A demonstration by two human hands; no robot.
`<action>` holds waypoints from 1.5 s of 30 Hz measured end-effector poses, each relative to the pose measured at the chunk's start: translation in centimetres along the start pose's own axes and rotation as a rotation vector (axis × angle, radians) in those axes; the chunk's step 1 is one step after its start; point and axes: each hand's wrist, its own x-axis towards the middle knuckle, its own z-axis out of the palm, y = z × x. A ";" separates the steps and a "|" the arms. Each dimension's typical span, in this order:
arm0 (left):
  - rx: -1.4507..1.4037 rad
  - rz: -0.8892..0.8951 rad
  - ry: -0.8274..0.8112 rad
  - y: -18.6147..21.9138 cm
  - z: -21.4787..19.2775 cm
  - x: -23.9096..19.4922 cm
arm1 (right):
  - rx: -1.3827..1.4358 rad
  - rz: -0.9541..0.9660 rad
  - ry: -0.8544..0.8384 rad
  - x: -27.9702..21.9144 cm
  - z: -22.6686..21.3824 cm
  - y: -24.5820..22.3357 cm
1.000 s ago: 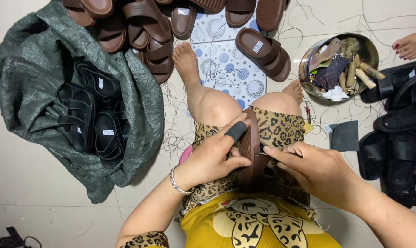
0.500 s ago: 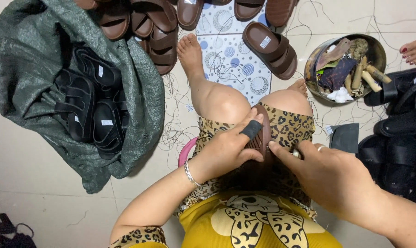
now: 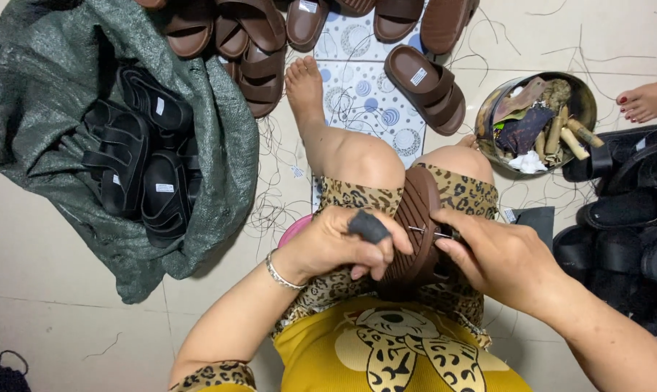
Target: The person sits on the floor and sews a brown sandal using a needle and thread. They hold the sandal on their lap and repeatedly push the needle through the sole and upper, pulling the thread to secure the parts together.
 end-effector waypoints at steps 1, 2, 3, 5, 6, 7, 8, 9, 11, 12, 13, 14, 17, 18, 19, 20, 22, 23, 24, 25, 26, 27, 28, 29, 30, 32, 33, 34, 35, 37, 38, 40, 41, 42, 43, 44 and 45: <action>-0.025 0.019 0.026 -0.2 0.0 0.2 | -0.028 -0.029 0.060 0.0 0.1 -0.1; -0.051 0.039 0.051 -0.4 0.0 0.4 | -0.056 -0.057 0.119 0.0 0.2 -0.1; -0.050 0.038 0.046 0.1 0.7 1.3 | -0.057 -0.053 0.121 0.1 -0.1 -0.4; 0.776 -0.443 0.181 0.8 2.3 2.8 | -0.071 -0.154 0.238 0.4 -0.5 -1.1; 0.774 -0.448 0.179 -0.4 2.8 2.6 | -0.068 -0.151 0.236 -0.3 -1.4 -0.8; 0.834 -0.165 0.162 -1.5 3.2 2.3 | -0.159 -0.031 0.051 -0.8 -2.3 -0.6; 0.883 0.120 0.139 -2.6 3.6 2.0 | -0.250 0.089 -0.134 -1.2 -3.2 -0.4; 0.882 0.122 0.142 -1.5 3.0 2.0 | -0.252 0.086 -0.135 -2.2 -4.0 1.1; 0.680 -0.240 0.256 0.5 2.0 2.1 | -0.145 0.183 -0.178 -4.6 -5.8 4.2; 0.680 -0.237 0.251 -0.1 1.5 1.7 | -0.149 0.188 -0.176 -4.7 -5.8 4.6; 0.936 0.046 0.395 -0.7 1.0 1.3 | 0.067 0.319 -0.208 -4.9 -5.8 5.0; 1.178 0.347 0.528 -1.3 0.6 0.9 | 0.285 0.447 -0.237 -5.2 -5.8 5.4; 1.523 0.468 0.248 -3.0 3.0 1.2 | 0.803 0.338 -0.036 -2.5 -1.9 3.2; 1.532 0.471 0.250 -3.0 4.3 1.5 | 0.804 0.329 -0.030 -2.0 -1.0 2.9; 1.608 0.493 0.176 -3.0 5.7 1.7 | 0.873 0.283 0.031 -1.8 -0.1 2.5; 1.683 0.514 0.099 -3.1 7.1 2.0 | 0.942 0.236 0.092 -1.5 0.8 2.1; 1.776 0.556 0.149 -5.1 6.7 3.0 | 1.190 0.244 0.137 -1.3 0.6 1.9; 1.862 0.595 0.204 -6.0 6.6 3.7 | 1.439 0.251 0.176 -1.3 0.4 1.9; 1.863 0.604 0.199 -5.8 6.3 3.7 | 1.435 0.250 0.185 -1.6 0.5 1.9; 1.746 0.646 0.172 -5.5 6.0 3.5 | 1.451 0.270 0.185 -1.8 0.6 1.8; 1.628 0.685 0.145 -5.1 5.6 3.4 | 1.466 0.291 0.185 -2.0 0.7 1.8; 1.631 0.687 0.136 -4.7 5.3 2.9 | 1.469 0.289 0.194 -1.9 0.7 1.7; 1.496 0.663 0.116 -4.2 4.9 2.4 | 1.126 0.239 0.168 -1.9 0.8 1.5; 1.361 0.634 0.096 -3.8 4.6 2.0 | 0.787 0.193 0.139 -1.9 0.9 1.4; 1.364 0.632 0.087 -3.5 4.6 1.7 | 0.791 0.196 0.146 -1.6 0.5 0.9; 1.102 0.567 0.106 -2.7 4.7 1.0 | 0.872 0.134 0.072 -1.2 -0.1 -0.2; 1.102 0.566 0.100 -2.6 4.8 0.9 | 0.874 0.138 0.077 -1.2 -0.2 0.0; 0.969 0.573 0.074 -2.4 4.9 0.8 | 1.306 0.054 0.027 -1.1 -0.3 0.2; 0.837 0.583 0.052 -2.3 5.1 0.9 | 1.732 -0.042 -0.034 -1.0 -0.6 0.5; 0.819 0.572 0.140 -2.1 5.1 0.9 | 1.549 0.007 0.013 -1.4 0.2 1.4; 0.798 0.557 0.229 -2.0 5.1 0.8 | 1.366 0.058 0.054 -1.7 0.6 1.8; 0.784 0.554 0.250 -0.5 5.3 0.7 | 1.009 0.204 0.033 -1.8 0.2 0.1; 0.767 0.544 0.275 0.3 5.4 0.6 | 0.653 0.342 0.003 -1.9 0.0 -0.7; 0.767 0.545 0.273 0.4 5.6 0.8 | 0.652 0.344 0.005 -1.8 0.1 -0.7; 0.751 0.554 0.270 0.5 5.9 0.8 | 0.749 0.280 0.090 -1.8 0.3 -0.7; 0.736 0.562 0.267 0.6 6.1 0.9 | 0.844 0.215 0.177 -1.8 0.4 -0.8; 0.736 0.563 0.266 -0.3 6.1 0.8 | 0.843 0.216 0.177 -1.8 1.0 -0.3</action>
